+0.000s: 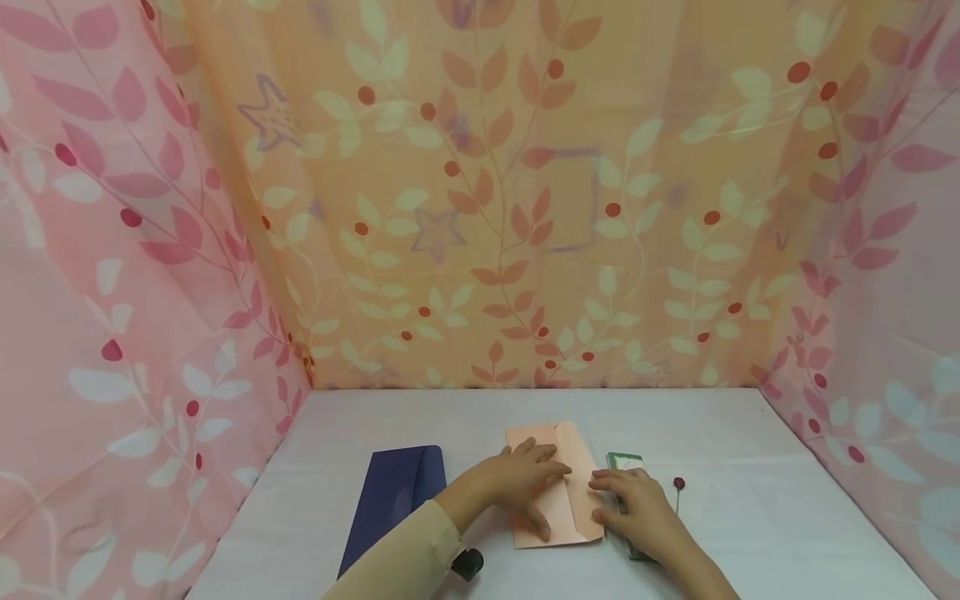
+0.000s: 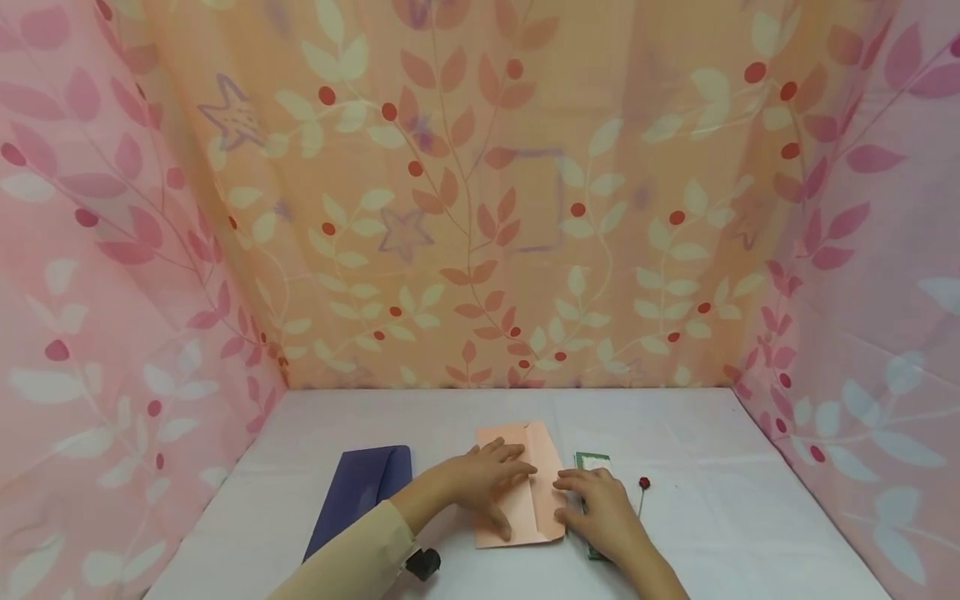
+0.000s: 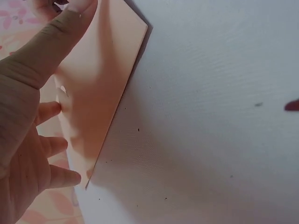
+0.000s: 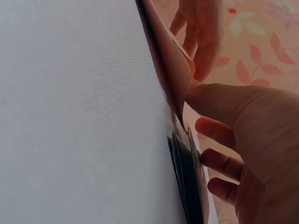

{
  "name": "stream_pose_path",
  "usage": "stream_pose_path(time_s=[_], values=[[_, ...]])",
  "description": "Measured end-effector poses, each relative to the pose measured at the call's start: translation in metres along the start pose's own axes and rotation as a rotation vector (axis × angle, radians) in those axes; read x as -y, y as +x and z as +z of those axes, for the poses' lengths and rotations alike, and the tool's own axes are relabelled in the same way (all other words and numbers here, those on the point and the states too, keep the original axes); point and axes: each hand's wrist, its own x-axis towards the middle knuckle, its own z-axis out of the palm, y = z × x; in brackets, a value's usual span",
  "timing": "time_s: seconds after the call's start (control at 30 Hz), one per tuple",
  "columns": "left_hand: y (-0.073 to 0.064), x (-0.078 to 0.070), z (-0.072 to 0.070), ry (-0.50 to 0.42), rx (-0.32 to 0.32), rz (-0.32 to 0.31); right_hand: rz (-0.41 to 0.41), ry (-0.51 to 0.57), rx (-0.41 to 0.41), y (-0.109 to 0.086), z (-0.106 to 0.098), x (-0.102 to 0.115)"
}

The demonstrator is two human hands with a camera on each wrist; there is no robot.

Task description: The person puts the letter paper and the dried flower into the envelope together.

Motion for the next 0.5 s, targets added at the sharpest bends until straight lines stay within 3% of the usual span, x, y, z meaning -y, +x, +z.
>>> stream_pose_path(time_s=[0.2, 0.5], values=[[0.005, -0.002, 0.0, -0.006, 0.017, -0.001, 0.033, -0.006, 0.036, -0.003, 0.005, -0.003], [0.014, -0.002, 0.002, 0.032, -0.011, -0.019, -0.009, -0.047, 0.028, -0.003, 0.006, -0.003]])
